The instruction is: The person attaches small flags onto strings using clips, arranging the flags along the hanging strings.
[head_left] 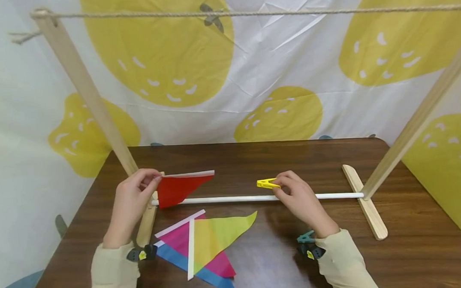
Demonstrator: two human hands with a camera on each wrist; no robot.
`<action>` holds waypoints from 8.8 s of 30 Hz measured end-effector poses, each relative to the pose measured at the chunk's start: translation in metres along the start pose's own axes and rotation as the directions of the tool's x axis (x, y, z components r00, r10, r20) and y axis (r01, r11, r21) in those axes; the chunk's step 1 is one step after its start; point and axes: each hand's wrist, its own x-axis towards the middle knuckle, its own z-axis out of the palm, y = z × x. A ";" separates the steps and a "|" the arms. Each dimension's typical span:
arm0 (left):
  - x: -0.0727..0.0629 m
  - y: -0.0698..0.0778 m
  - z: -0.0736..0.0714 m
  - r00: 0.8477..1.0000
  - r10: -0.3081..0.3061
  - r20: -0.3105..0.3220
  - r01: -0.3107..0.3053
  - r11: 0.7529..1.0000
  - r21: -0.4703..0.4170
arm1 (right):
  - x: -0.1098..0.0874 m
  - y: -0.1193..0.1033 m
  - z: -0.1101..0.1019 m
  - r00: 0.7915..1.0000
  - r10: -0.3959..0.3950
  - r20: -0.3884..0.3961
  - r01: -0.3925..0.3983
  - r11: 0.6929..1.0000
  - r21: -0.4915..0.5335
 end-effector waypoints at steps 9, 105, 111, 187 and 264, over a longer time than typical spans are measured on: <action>0.001 0.001 -0.001 1.000 0.011 -0.024 -0.011 1.000 -0.012 | 0.002 -0.007 -0.003 0.999 -0.037 -0.027 0.037 0.999 -0.008; 0.066 0.066 -0.083 0.842 0.190 -0.504 -0.218 0.976 0.005 | 0.075 -0.130 -0.087 0.789 -0.615 -0.017 0.599 0.774 -0.204; 0.075 0.076 -0.096 0.837 0.212 -0.505 -0.227 0.973 0.032 | 0.079 -0.140 -0.091 0.743 -0.669 0.004 0.649 0.719 -0.248; 0.124 0.165 -0.137 0.749 0.022 -0.663 -0.280 0.916 -0.286 | 0.126 -0.246 -0.141 0.653 -0.691 -0.310 0.624 0.723 -0.296; 0.123 0.159 -0.135 0.777 0.053 -0.628 -0.325 0.888 -0.327 | 0.154 -0.304 -0.125 0.819 -0.546 -0.173 0.421 0.779 -0.465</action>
